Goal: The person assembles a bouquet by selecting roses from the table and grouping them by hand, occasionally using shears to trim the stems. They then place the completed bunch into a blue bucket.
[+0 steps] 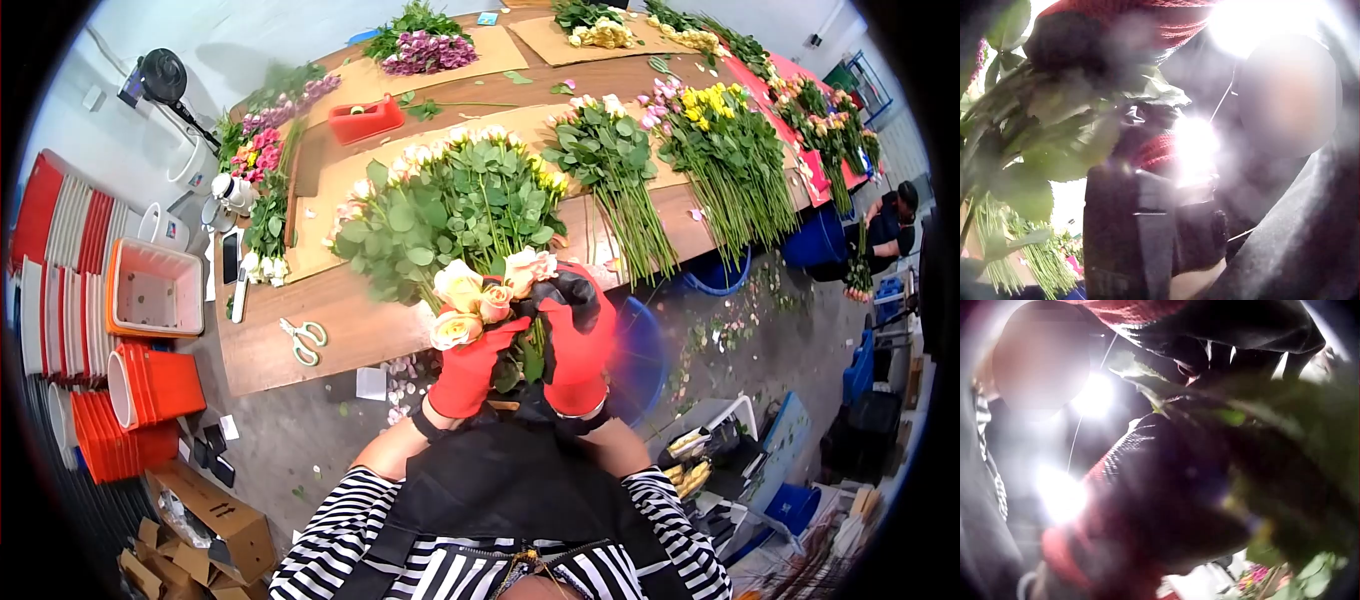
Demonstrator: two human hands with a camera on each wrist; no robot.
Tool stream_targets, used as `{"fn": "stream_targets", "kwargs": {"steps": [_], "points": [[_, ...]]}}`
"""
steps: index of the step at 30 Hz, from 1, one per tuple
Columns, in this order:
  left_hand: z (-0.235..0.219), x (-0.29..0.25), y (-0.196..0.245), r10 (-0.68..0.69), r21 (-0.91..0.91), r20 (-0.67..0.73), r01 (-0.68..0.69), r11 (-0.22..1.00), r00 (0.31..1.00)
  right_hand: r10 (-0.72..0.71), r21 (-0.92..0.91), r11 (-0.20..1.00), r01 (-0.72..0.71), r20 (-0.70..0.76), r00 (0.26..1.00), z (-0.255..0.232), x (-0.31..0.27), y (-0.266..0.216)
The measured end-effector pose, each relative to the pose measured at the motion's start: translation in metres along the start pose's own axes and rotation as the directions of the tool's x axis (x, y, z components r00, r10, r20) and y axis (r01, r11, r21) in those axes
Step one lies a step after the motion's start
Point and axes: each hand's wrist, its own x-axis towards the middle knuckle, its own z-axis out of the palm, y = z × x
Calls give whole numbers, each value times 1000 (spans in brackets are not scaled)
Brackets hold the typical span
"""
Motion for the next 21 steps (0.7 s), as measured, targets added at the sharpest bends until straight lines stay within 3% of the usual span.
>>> {"fn": "stream_targets", "kwargs": {"steps": [1, 5, 7, 9, 10, 11, 13, 14, 15, 16, 17, 18, 20, 21], "points": [[-2, -1, -4, 29, 30, 28, -30, 999, 999, 90, 80, 993, -91, 16, 996, 0, 0, 1], [-5, -6, -23, 175, -109, 50, -168, 980, 983, 225, 295, 925, -240, 85, 971, -1, 0, 9], [-6, -4, -21, 265, 83, 88, -273, 959, 960, 200, 341, 917, -205, 49, 979, 2, -2, 8], [-9, -2, -13, 330, 423, 187, -379, 823, 925, 137, 312, 941, -131, 3, 991, 5, -1, 3], [-10, 0, -12, 342, 396, 168, -381, 836, 924, 84, 256, 964, -75, -23, 996, 4, 2, -1], [-10, 3, -12, 354, 367, 148, -384, 847, 923, 93, 333, 941, -67, -64, 994, 1, 6, 2], [-12, 3, -15, 351, 328, 82, -358, 874, 933, 117, 67, 991, -116, -7, 993, -27, 11, -1], [-13, 4, -17, 336, 314, 36, -330, 890, 941, 173, 19, 985, -173, 43, 984, -35, 15, -5], [-18, 7, -16, 392, 414, 66, -383, 826, 917, 227, -35, 974, -225, 92, 969, -43, 19, -9], [-21, 9, -15, 443, 507, 100, -428, 748, 891, 261, -181, 961, -211, 324, 909, -61, 28, -2], [-21, 8, -17, -26, -181, -57, 15, 983, 998, 167, -503, 864, 28, 337, 927, -73, 28, 2], [-25, 8, -19, 131, 9, -53, -130, 991, 990, 80, -744, 618, 254, 380, 921, -80, 25, 4], [-43, 12, -22, 409, 368, 55, -399, 840, 911, -115, -852, 306, 425, 410, 905, -72, 27, -1], [-50, 12, -24, 434, 482, 83, -417, 770, 897, -201, -873, 126, 472, 443, 874, -68, 29, -3]]}}
